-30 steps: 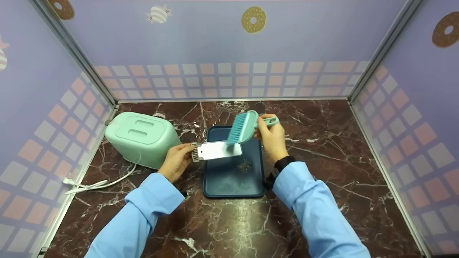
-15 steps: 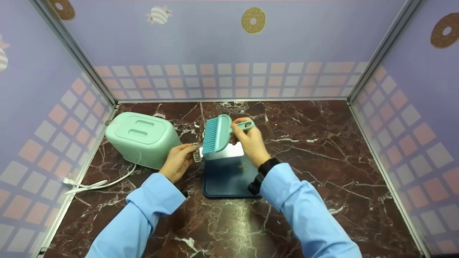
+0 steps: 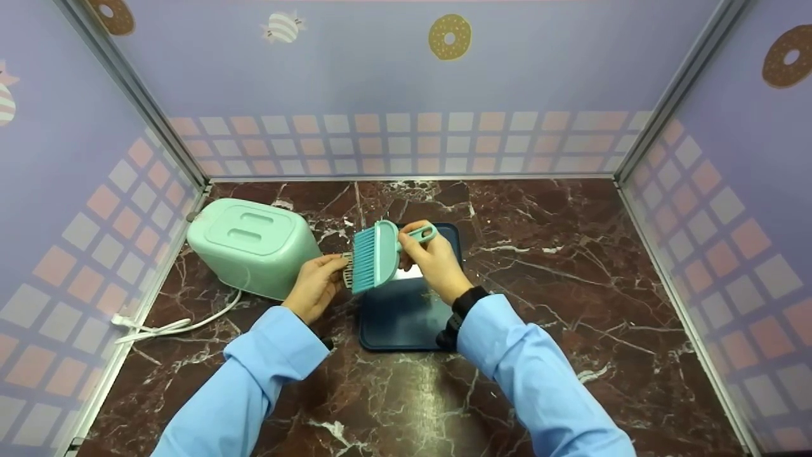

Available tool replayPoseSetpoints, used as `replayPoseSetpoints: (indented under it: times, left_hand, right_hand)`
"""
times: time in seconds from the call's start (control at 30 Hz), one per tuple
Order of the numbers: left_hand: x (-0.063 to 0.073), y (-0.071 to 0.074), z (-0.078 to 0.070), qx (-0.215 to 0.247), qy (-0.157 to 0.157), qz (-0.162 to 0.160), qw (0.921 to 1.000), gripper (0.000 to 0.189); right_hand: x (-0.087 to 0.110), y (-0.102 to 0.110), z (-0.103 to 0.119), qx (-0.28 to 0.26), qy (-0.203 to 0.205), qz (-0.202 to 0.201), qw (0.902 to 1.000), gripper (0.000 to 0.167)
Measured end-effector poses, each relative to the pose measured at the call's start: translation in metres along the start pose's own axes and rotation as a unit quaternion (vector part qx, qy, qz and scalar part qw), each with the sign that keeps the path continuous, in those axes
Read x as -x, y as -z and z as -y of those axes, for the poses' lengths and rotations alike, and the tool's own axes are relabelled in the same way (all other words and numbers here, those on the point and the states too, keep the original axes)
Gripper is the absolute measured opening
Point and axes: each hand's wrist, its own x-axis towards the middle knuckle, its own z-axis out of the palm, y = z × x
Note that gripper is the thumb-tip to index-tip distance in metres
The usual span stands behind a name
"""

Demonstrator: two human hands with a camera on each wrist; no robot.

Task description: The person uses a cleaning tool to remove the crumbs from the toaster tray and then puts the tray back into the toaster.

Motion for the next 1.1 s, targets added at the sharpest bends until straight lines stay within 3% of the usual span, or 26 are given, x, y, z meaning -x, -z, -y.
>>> replayPoseSetpoints:
  times: [0.27,0.7,1.1]
  left_hand:
    - [-0.001,-0.002,0.002,0.041,-0.01,0.021,0.9989,0.028]
    - [-0.003,0.001,0.003,0.026,-0.014,0.017,0.9994,0.025]
    - [-0.006,0.006,0.005,0.024,-0.021,-0.002,0.9995,0.022]
  right_hand:
    - [0.006,0.016,-0.003,0.05,-0.026,0.012,0.9983,0.037]
    - [0.01,0.049,-0.012,0.086,-0.05,-0.045,0.994,0.032]
    - [0.022,0.065,0.014,0.129,-0.068,-0.076,0.9864,0.031]
